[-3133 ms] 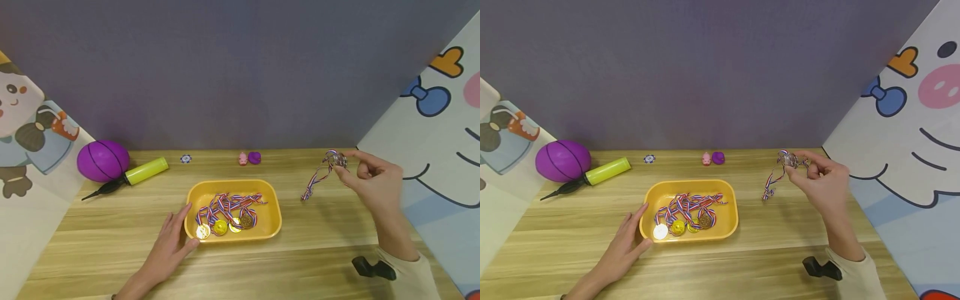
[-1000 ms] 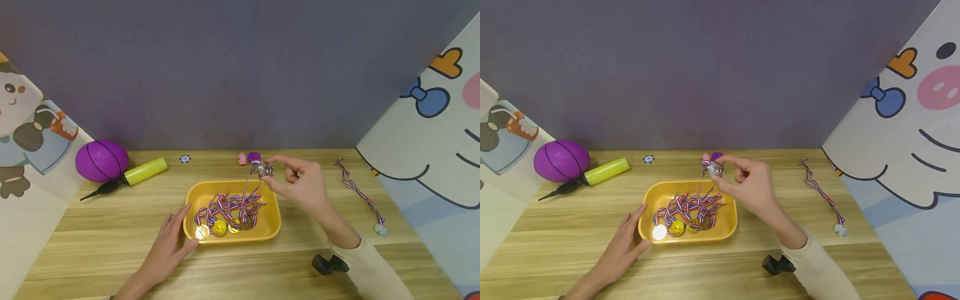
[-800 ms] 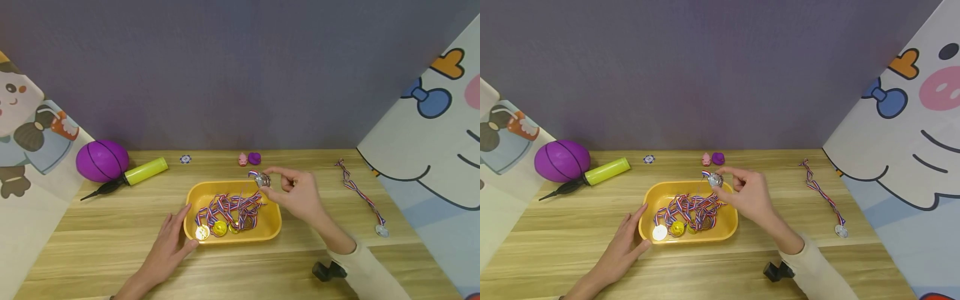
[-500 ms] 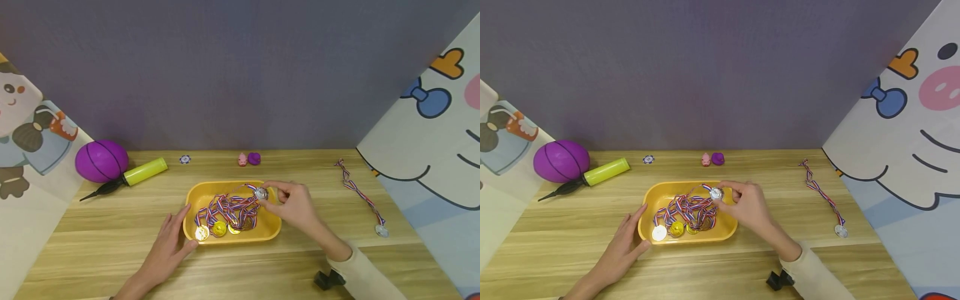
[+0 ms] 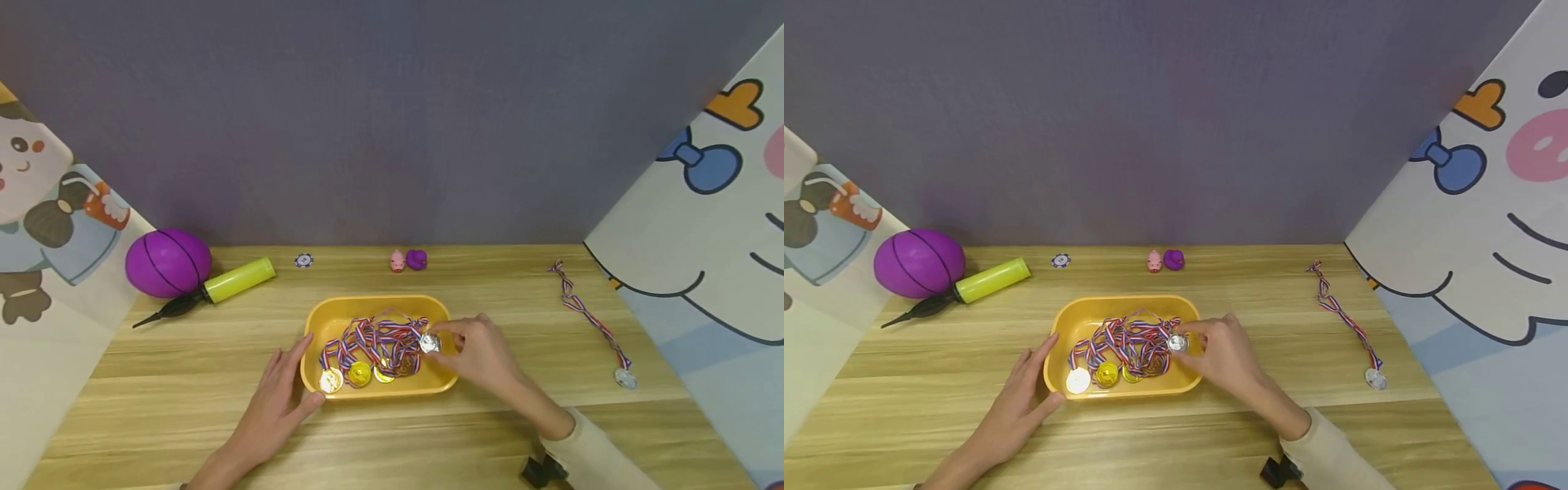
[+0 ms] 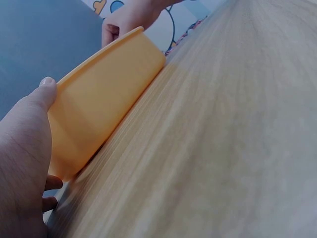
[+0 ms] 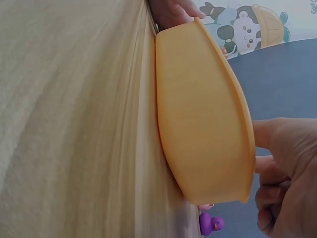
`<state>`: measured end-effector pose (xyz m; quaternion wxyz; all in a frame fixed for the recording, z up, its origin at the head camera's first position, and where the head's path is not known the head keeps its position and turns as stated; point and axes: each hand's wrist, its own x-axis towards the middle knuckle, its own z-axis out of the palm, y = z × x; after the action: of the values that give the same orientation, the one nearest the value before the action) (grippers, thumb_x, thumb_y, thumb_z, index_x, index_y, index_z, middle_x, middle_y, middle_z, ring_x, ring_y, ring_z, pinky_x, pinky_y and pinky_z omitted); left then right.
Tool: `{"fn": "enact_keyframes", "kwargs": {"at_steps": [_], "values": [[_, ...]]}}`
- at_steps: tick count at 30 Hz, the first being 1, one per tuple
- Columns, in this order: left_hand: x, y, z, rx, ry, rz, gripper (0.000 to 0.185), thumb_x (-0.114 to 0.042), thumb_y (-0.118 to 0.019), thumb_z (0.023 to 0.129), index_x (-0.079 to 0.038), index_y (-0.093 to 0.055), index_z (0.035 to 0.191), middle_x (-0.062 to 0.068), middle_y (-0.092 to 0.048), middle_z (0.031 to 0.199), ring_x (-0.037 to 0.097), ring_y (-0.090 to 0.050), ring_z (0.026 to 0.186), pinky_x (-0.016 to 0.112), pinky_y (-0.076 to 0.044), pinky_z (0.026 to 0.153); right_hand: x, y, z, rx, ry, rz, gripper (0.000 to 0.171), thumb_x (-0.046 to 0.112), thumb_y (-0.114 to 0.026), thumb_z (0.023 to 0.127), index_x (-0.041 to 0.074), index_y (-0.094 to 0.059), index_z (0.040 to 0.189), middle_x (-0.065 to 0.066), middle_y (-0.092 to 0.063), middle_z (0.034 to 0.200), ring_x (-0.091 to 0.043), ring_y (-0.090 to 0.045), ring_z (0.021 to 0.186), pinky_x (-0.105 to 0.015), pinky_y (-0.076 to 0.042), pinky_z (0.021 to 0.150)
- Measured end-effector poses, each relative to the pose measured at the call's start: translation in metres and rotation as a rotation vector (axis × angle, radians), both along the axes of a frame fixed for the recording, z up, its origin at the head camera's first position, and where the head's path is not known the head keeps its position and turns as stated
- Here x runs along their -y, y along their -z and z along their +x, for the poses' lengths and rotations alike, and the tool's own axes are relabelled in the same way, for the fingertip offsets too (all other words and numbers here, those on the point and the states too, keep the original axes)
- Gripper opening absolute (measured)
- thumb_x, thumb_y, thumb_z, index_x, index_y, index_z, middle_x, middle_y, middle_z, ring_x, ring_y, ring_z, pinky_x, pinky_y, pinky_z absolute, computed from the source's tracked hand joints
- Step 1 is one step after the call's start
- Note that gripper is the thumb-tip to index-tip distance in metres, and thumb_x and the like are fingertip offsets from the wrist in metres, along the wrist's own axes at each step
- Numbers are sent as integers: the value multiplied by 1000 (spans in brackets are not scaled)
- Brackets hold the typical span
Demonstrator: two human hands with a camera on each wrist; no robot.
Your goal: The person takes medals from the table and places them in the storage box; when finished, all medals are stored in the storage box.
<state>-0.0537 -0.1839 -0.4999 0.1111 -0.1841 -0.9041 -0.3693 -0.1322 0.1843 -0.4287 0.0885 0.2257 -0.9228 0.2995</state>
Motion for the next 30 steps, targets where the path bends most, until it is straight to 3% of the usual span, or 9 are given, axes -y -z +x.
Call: {"fn": "enact_keyframes", "kwargs": {"at_steps": [4, 7, 12, 16, 20, 24, 27, 30], "values": [[-1, 0, 1, 1, 1, 4, 93, -35, -75, 105, -24, -20, 179, 19, -45, 173, 46, -45, 156, 33, 0, 139, 2, 3, 1, 29, 9, 36, 36, 24, -103, 78, 17, -89, 110, 19, -36, 55, 1, -30, 54, -50, -56, 92], [-1, 0, 2, -1, 3, 3, 93, -34, -76, 105, -24, -20, 179, 19, -45, 173, 46, -45, 156, 32, 0, 139, 3, 3, 2, 40, 17, 77, 37, 25, -104, 76, 18, -89, 109, 18, -42, 58, -1, -34, 57, -40, -47, 81], [-2, 1, 2, 5, 3, 6, 93, -35, -75, 105, -25, -20, 179, 20, -46, 172, 47, -46, 156, 33, 0, 139, 7, 2, 3, 23, 10, 144, 35, 24, -105, 73, 18, -90, 104, 13, -72, 73, -1, -46, 63, -38, -47, 82], [-2, 1, 2, 9, 0, 9, 93, -36, -75, 106, -25, -20, 179, 20, -46, 172, 47, -45, 156, 35, 0, 139, 9, 1, 3, -9, -5, 170, 34, 22, -105, 72, 18, -90, 101, 6, -82, 85, 0, -50, 62, -36, -46, 78], [-3, 2, 3, 10, 3, 4, 93, -36, -74, 106, -24, -19, 179, 20, -45, 172, 47, -45, 156, 33, 1, 139, 10, 0, 3, -25, -18, 176, 33, 21, -105, 72, 17, -90, 102, 3, -84, 88, -6, -57, 62, -34, -45, 76], [-2, 0, -1, 9, 4, 8, 92, -37, -73, 107, -24, -19, 179, 19, -43, 174, 48, -44, 157, 38, -1, 140, 10, -1, 0, -16, -13, 136, 35, 22, -104, 74, 16, -90, 105, 0, -85, 92, -8, -54, 62, -35, -44, 76], [-1, -1, -2, -1, 5, 12, 92, -36, -74, 106, -24, -19, 179, 19, -44, 174, 47, -45, 156, 40, -1, 140, 9, 0, 0, -10, -3, 90, 36, 23, -103, 76, 15, -90, 108, 3, -80, 81, -6, -45, 61, -37, -45, 75], [-1, 1, -1, -5, 10, 12, 93, -36, -75, 105, -23, -20, 179, 20, -46, 172, 47, -46, 155, 37, 0, 139, 6, 4, 5, -31, 13, 43, 36, 25, -103, 78, 14, -89, 109, 11, -62, 65, -2, -40, 60, -39, -46, 77]]}}
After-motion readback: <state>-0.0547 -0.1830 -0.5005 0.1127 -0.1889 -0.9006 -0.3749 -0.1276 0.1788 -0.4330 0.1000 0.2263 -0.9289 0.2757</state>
